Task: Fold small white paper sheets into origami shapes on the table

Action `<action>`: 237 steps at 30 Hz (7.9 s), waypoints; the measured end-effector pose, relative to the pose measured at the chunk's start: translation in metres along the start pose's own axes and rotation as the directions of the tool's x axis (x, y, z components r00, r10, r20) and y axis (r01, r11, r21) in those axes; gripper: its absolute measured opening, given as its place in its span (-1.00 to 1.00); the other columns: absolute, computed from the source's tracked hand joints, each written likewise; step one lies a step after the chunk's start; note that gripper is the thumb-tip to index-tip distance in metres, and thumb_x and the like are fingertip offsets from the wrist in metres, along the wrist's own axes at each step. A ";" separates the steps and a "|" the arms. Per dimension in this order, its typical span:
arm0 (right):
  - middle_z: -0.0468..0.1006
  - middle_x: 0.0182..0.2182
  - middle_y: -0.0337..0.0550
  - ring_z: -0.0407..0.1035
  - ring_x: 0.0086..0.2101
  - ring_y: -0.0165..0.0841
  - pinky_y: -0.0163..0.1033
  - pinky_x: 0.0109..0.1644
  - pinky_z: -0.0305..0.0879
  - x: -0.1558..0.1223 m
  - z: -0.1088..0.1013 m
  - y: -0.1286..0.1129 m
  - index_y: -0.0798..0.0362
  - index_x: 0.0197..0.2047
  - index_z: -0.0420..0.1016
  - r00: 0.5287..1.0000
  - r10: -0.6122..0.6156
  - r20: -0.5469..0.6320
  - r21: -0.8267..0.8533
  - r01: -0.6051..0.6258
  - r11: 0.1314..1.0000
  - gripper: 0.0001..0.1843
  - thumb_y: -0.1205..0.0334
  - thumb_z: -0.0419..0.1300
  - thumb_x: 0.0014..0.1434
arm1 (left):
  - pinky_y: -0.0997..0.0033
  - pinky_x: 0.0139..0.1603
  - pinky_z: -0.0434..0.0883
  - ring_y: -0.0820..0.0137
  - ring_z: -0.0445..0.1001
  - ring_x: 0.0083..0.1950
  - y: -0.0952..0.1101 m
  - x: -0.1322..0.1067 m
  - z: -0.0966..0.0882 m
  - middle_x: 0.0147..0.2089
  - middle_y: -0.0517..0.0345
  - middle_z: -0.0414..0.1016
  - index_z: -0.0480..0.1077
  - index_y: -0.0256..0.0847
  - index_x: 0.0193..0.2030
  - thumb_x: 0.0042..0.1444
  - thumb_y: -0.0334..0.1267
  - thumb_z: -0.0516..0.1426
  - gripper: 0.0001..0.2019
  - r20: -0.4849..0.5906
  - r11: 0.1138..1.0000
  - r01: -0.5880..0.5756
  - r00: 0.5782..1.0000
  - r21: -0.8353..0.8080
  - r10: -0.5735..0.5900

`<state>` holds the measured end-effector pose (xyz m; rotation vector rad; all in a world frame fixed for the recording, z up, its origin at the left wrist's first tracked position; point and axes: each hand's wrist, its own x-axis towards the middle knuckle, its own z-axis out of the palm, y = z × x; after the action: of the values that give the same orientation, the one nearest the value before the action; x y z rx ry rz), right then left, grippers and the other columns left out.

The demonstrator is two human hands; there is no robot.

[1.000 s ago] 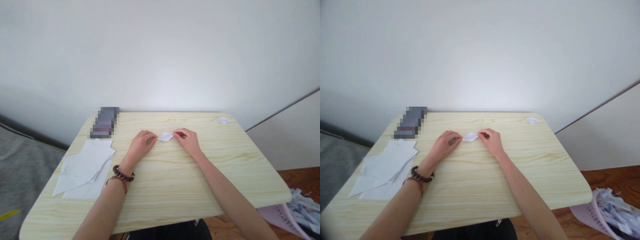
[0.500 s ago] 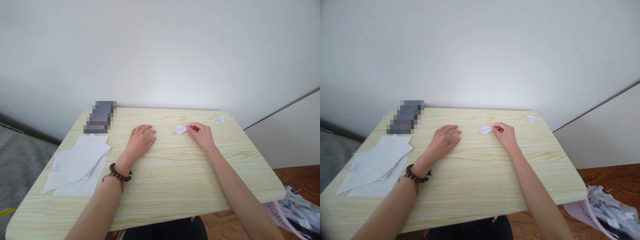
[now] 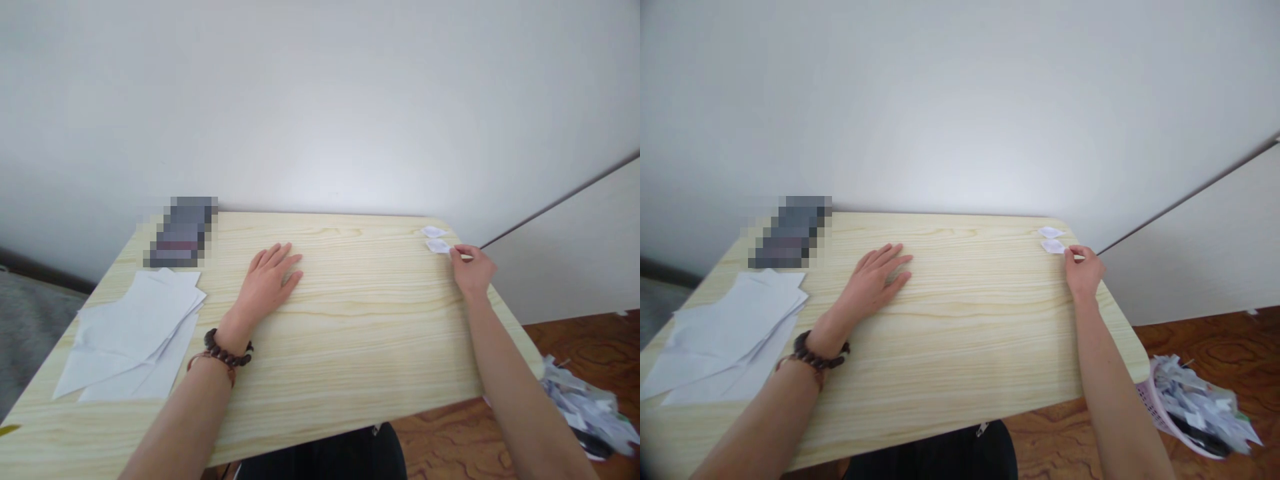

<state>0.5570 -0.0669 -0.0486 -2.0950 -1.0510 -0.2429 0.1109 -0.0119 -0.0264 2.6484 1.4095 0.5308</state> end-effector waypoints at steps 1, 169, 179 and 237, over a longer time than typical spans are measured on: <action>0.56 -0.43 -0.04 0.39 -0.47 -0.26 -0.02 -0.06 0.29 0.003 0.000 0.003 0.15 -0.27 0.53 1.000 0.006 -0.018 -0.006 -0.006 1.000 -0.66 0.07 0.11 0.05 | 0.03 0.34 0.06 0.15 0.10 0.37 0.000 0.000 0.000 0.34 0.00 0.19 0.34 -0.16 0.18 0.27 -0.11 -0.04 -0.59 0.001 1.000 0.000 1.000 0.001 0.000; 0.59 -0.33 -0.16 0.38 -0.49 -0.47 -0.38 -0.49 0.31 -0.121 0.032 -0.189 0.03 -0.20 0.55 0.665 -0.577 0.475 0.725 0.076 0.684 -0.80 0.12 0.19 0.18 | 0.56 -0.51 0.20 0.49 0.34 -0.49 0.009 0.018 -0.013 -0.47 0.19 0.49 0.52 -0.29 -0.33 0.07 0.03 0.18 -0.64 0.357 0.393 0.382 0.924 -0.837 -0.139; 0.59 -0.34 -0.16 0.35 -0.49 -0.48 -0.39 -0.49 0.27 -0.121 0.032 -0.188 0.04 -0.21 0.56 0.669 -0.590 0.452 0.729 0.103 0.676 -0.80 0.13 0.19 0.18 | 0.57 -0.48 0.26 0.48 0.40 -0.46 0.008 0.017 -0.011 -0.40 0.16 0.55 0.53 -0.26 -0.21 0.06 -0.01 0.20 -0.66 0.362 0.343 0.389 0.921 -0.855 -0.142; 0.60 -0.32 -0.18 0.39 -0.47 -0.46 -0.35 -0.44 0.33 -0.120 0.036 -0.186 0.01 -0.17 0.56 0.664 -0.576 0.477 0.714 0.089 0.694 -0.79 0.14 0.17 0.19 | 0.60 -0.50 0.24 0.50 0.38 -0.47 0.011 0.019 -0.011 -0.42 0.16 0.56 0.56 -0.26 -0.24 0.02 -0.04 0.23 -0.69 0.295 0.396 0.371 0.925 -0.840 -0.241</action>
<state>0.3344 -0.0458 -0.0276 -1.2939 -1.6940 0.6951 0.1254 -0.0036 -0.0085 1.4789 1.0683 0.7597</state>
